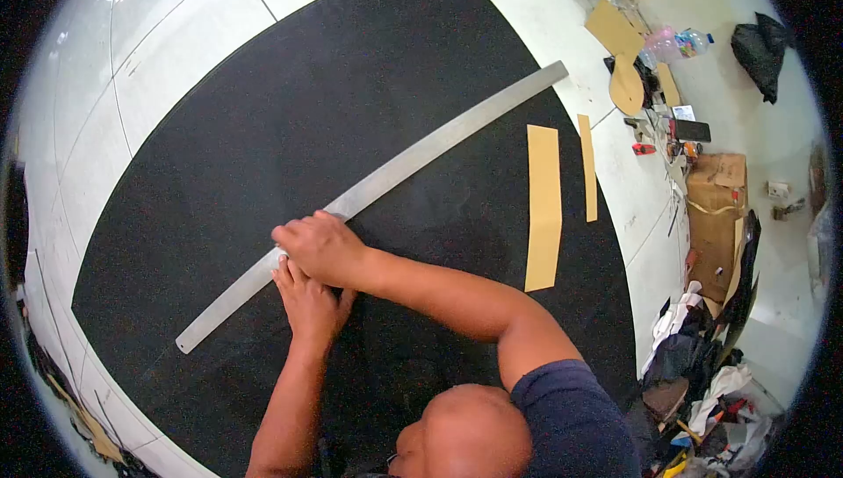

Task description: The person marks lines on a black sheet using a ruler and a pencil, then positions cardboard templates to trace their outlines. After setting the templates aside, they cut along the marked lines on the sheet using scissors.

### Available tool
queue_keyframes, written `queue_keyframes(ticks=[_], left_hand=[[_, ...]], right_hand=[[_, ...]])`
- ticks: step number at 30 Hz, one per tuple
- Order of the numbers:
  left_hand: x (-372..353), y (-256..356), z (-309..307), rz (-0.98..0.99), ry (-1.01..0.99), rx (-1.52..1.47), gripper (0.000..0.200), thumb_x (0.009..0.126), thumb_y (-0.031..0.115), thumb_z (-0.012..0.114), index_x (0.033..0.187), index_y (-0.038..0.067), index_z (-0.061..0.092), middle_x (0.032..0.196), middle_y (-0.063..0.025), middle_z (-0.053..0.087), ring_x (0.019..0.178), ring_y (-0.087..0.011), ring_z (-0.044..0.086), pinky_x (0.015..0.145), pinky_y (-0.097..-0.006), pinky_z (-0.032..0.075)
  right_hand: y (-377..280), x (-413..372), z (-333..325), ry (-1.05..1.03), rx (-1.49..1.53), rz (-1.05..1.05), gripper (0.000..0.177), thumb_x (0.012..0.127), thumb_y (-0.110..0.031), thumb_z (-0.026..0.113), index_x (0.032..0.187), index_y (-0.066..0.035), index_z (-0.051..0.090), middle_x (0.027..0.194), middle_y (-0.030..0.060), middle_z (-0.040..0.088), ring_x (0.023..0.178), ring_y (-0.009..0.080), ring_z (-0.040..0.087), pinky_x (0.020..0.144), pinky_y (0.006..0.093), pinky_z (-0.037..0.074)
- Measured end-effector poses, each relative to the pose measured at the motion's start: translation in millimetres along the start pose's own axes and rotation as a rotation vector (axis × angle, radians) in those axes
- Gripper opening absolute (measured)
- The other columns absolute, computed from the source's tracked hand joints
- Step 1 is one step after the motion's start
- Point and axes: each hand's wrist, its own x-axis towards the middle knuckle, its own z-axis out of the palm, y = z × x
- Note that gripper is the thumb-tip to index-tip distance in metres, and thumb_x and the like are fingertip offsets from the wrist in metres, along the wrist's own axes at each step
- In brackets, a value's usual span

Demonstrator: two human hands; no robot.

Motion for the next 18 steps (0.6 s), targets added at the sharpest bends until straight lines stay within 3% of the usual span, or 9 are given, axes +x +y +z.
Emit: queue_keyframes(ticks=[1, 5, 7, 8, 11, 12, 14, 15, 18], left_hand=[[-1, 1, 0, 0.008, 0.030, -0.022, 0.078, 0.081, 0.053, 0.075, 0.140, 0.006, 0.055, 0.141, -0.0286, 0.048, 0.134, -0.0501, 0.040, 0.113, -0.0645, 0.026], [-3, 0, -6, 0.028, 0.088, 0.005, 0.077, 0.085, 0.053, 0.071, 0.146, 0.010, 0.050, 0.139, -0.0273, 0.050, 0.133, -0.0467, 0.042, 0.112, -0.0621, 0.029], [-9, -9, -9, 0.037, 0.089, -0.015, 0.076, 0.088, 0.053, 0.068, 0.148, 0.012, 0.048, 0.139, -0.0256, 0.048, 0.133, -0.0454, 0.041, 0.112, -0.0604, 0.030], [-14, -17, -6, 0.042, 0.100, -0.021, 0.076, 0.088, 0.053, 0.068, 0.148, 0.012, 0.048, 0.139, -0.0252, 0.047, 0.133, -0.0451, 0.041, 0.112, -0.0602, 0.030], [-29, -36, -9, 0.052, 0.146, 0.022, 0.073, 0.089, 0.049, 0.070, 0.146, 0.009, 0.051, 0.137, -0.0275, 0.047, 0.131, -0.0449, 0.041, 0.112, -0.0547, 0.032], [-29, -45, -11, 0.046, 0.146, 0.015, 0.072, 0.089, 0.049, 0.070, 0.146, 0.008, 0.051, 0.137, -0.0274, 0.047, 0.131, -0.0447, 0.041, 0.112, -0.0544, 0.032], [-21, -61, -14, 0.033, 0.152, 0.017, 0.071, 0.091, 0.047, 0.069, 0.147, 0.008, 0.050, 0.138, -0.0269, 0.045, 0.132, -0.0434, 0.039, 0.113, -0.0531, 0.031], [-12, -73, -11, 0.038, 0.198, 0.016, 0.071, 0.089, 0.049, 0.069, 0.146, 0.010, 0.051, 0.136, -0.0260, 0.046, 0.129, -0.0445, 0.041, 0.112, -0.0589, 0.029], [25, -101, -20, 0.064, 0.247, 0.007, 0.070, 0.088, 0.044, 0.072, 0.146, 0.010, 0.052, 0.136, -0.0262, 0.048, 0.130, -0.0439, 0.041, 0.112, -0.0549, 0.032]], right_hand=[[-1, 3, -3, -0.093, 0.064, -0.003, 0.018, 0.091, -0.020, 0.062, 0.103, -0.007, 0.061, 0.090, 0.0120, 0.070, 0.082, 0.0316, 0.070, 0.073, 0.0436, 0.053], [8, -18, -39, 0.274, 0.420, 0.340, 0.028, 0.099, -0.020, 0.055, 0.124, -0.010, 0.062, 0.093, 0.0127, 0.073, 0.090, 0.0379, 0.070, 0.084, 0.0463, 0.054], [26, -47, -61, 0.338, 0.016, 0.368, 0.029, 0.099, -0.019, 0.057, 0.125, -0.010, 0.061, 0.095, 0.0128, 0.072, 0.093, 0.0334, 0.071, 0.086, 0.0453, 0.053], [37, -67, -57, 0.404, -0.198, 0.359, 0.030, 0.099, -0.020, 0.057, 0.127, -0.010, 0.059, 0.109, 0.0136, 0.071, 0.111, 0.0332, 0.066, 0.099, 0.0494, 0.046], [42, -103, -41, 0.339, -0.427, 0.370, 0.030, 0.099, -0.022, 0.057, 0.127, -0.010, 0.059, 0.125, 0.0152, 0.064, 0.127, 0.0368, 0.055, 0.109, 0.0581, 0.035], [45, -103, -33, 0.306, -0.368, 0.323, 0.031, 0.100, -0.024, 0.057, 0.127, -0.009, 0.059, 0.133, 0.0177, 0.059, 0.133, 0.0395, 0.048, 0.110, 0.0646, 0.030], [49, -85, -26, 0.333, -0.399, 0.293, 0.031, 0.100, -0.025, 0.056, 0.127, -0.009, 0.058, 0.132, 0.0173, 0.060, 0.132, 0.0387, 0.049, 0.111, 0.0650, 0.030], [51, -70, -23, 0.351, -0.411, 0.282, 0.032, 0.100, -0.025, 0.056, 0.128, -0.009, 0.058, 0.132, 0.0171, 0.060, 0.132, 0.0383, 0.049, 0.111, 0.0653, 0.030], [67, -24, -21, 0.358, -0.380, 0.241, 0.031, 0.101, -0.027, 0.054, 0.125, -0.007, 0.058, 0.133, 0.0172, 0.060, 0.136, 0.0382, 0.047, 0.112, 0.0657, 0.029]])
